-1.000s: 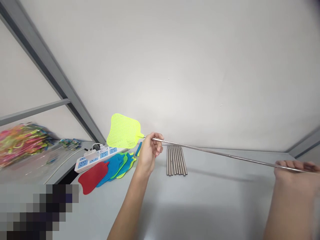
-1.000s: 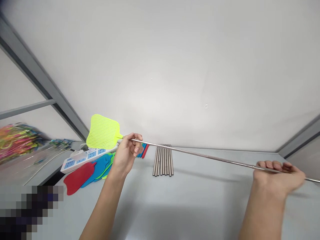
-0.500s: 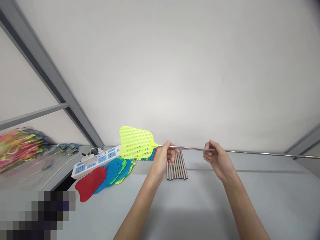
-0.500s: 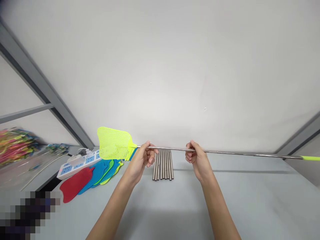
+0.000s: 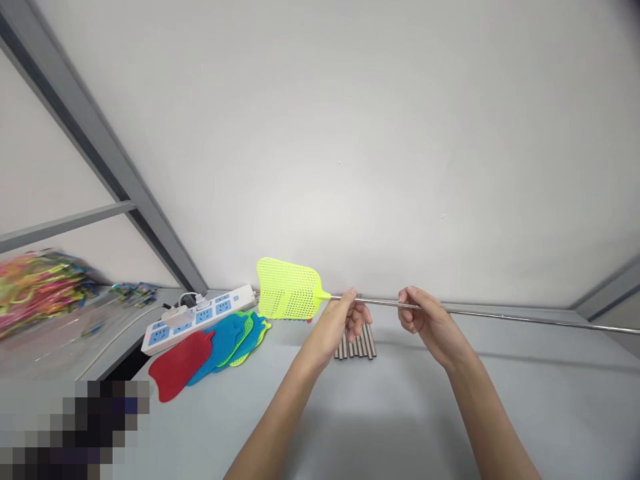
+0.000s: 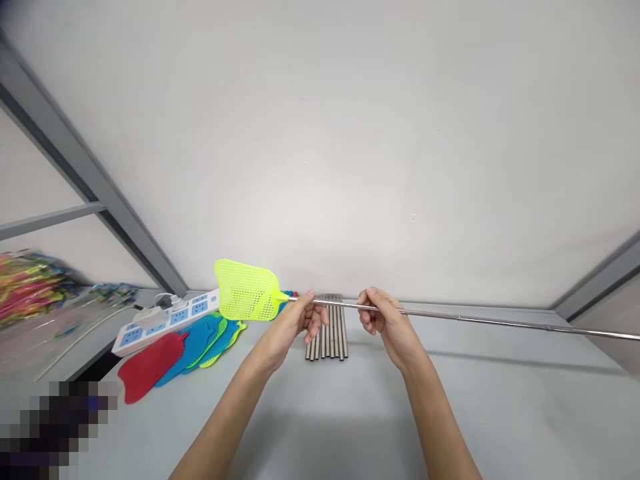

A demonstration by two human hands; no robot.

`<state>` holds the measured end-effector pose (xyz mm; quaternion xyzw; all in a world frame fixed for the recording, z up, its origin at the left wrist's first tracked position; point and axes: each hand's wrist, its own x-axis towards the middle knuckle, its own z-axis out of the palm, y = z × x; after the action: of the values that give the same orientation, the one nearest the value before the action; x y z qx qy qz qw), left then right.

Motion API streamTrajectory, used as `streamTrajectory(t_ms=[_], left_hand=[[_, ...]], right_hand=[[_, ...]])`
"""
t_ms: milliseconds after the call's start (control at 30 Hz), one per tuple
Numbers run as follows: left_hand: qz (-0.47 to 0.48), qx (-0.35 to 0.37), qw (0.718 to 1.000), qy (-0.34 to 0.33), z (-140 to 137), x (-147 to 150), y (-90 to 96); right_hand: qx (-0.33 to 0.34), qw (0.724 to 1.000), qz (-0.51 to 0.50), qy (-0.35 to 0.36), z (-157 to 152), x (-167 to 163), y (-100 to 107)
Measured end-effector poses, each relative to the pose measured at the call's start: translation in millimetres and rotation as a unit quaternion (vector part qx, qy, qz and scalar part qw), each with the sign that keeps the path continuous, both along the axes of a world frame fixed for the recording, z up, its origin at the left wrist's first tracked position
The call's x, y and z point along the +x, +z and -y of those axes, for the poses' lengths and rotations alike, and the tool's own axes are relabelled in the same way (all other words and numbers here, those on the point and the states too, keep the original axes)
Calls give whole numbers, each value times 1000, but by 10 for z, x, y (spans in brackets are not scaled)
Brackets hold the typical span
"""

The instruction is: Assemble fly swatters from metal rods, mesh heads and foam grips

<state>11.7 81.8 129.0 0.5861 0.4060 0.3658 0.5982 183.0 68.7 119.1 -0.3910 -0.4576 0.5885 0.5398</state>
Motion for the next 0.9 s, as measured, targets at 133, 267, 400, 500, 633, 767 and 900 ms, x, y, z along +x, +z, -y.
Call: streamTrajectory(t_ms=[133,267,400,500,633,767,900], left_hand=[[-147,91,984,46,234,-58,125],[-291,226,930,-13,631,-76,385],[-250,317,914,-34,805,-49,507],[-246,390,887,16,767,-33,478],[-291,450,842,62,687,-22,426],[-349,448,819,82,613,-37,362],[-375,424,821,72,521,-64,292]], right_hand=[[-5,1000,-4,3,-8,13,-14],[-22,999,-38,19,-7,-9,-25],[-33,997,-57,41,1,-43,-31],[-38,997,-48,37,9,-60,-34],[-35,999,-15,37,26,-80,-25],[-24,998,3,66,64,-110,10],[-27,995,20,94,106,-135,48]])
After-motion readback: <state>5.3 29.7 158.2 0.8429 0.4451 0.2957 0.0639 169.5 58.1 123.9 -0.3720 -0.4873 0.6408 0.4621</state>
